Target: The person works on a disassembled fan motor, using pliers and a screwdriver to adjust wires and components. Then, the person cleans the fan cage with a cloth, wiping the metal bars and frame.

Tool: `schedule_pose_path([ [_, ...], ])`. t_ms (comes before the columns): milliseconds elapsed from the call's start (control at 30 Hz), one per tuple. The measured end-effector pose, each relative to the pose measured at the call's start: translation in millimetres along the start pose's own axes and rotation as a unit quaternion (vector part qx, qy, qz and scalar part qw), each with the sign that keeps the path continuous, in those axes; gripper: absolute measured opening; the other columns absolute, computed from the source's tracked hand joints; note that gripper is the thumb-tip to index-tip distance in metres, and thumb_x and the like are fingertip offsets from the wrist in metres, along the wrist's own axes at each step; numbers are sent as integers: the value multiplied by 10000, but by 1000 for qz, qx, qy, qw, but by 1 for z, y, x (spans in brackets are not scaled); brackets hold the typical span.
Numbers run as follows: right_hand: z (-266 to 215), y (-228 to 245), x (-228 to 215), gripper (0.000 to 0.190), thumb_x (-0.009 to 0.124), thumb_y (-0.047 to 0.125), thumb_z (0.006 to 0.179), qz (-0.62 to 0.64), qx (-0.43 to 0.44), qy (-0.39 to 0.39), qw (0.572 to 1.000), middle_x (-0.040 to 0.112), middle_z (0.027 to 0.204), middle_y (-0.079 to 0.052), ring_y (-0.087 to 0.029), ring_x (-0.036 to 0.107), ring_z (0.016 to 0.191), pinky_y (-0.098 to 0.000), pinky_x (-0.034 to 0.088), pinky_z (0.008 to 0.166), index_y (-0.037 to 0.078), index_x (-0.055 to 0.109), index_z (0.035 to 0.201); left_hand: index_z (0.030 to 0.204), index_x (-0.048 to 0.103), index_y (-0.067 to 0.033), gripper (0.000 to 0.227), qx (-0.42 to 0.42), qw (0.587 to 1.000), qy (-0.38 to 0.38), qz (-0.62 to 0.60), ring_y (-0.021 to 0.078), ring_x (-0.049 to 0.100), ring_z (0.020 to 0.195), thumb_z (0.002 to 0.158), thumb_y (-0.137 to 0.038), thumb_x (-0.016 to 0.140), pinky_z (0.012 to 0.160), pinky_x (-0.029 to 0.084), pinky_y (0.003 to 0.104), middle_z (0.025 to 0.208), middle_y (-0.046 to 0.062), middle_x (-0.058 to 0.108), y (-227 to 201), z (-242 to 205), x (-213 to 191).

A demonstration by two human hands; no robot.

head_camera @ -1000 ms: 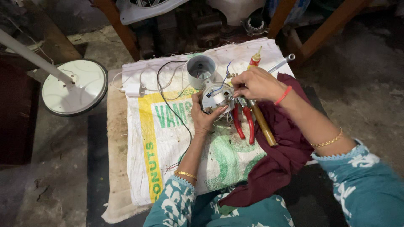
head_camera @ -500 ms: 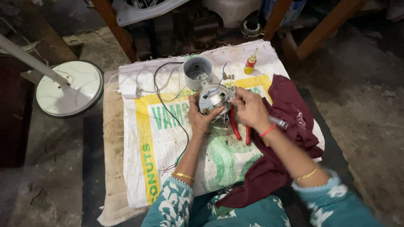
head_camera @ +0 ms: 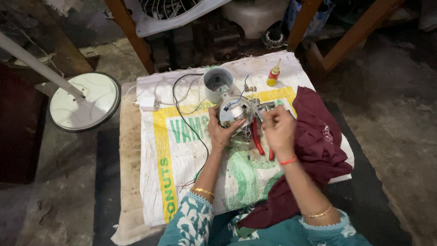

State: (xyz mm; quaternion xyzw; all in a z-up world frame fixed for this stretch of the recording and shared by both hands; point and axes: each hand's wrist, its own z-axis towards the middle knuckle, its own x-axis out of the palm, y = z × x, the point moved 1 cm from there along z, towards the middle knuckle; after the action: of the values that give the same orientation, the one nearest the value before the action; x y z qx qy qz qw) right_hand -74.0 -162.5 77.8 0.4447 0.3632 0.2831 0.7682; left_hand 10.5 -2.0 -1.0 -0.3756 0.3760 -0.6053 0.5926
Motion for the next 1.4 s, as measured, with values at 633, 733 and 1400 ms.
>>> schedule_pose_path([
  [633, 106, 57, -15, 106, 764, 154, 784, -266, -290, 413, 822, 713, 717, -123, -341, 688, 705, -457, 492, 635, 61, 719, 810, 1287, 499, -14, 894, -2, 999, 3, 35, 248, 679, 1094, 639, -413, 968, 968, 557, 366, 1189, 152, 669, 3, 0, -1],
  [733, 111, 64, -5, 40, 730, 115, 788, -287, -281, 436, 805, 725, 727, -97, -326, 701, 716, -456, 500, 631, 91, 738, 819, 1277, 497, -16, 892, -7, 999, 6, 36, 247, 677, 1091, 636, -422, 966, 965, 559, 366, 1184, 153, 669, 2, 1, -2],
  [1400, 83, 25, -12, 161, 727, 115, 839, -204, -209, 334, 896, 666, 752, -185, -386, 640, 711, -452, 483, 633, 2, 614, 858, 1273, 493, -10, 885, 1, 1000, 8, 30, 253, 685, 1087, 637, -395, 974, 973, 561, 371, 1181, 161, 674, 0, 1, -1],
])
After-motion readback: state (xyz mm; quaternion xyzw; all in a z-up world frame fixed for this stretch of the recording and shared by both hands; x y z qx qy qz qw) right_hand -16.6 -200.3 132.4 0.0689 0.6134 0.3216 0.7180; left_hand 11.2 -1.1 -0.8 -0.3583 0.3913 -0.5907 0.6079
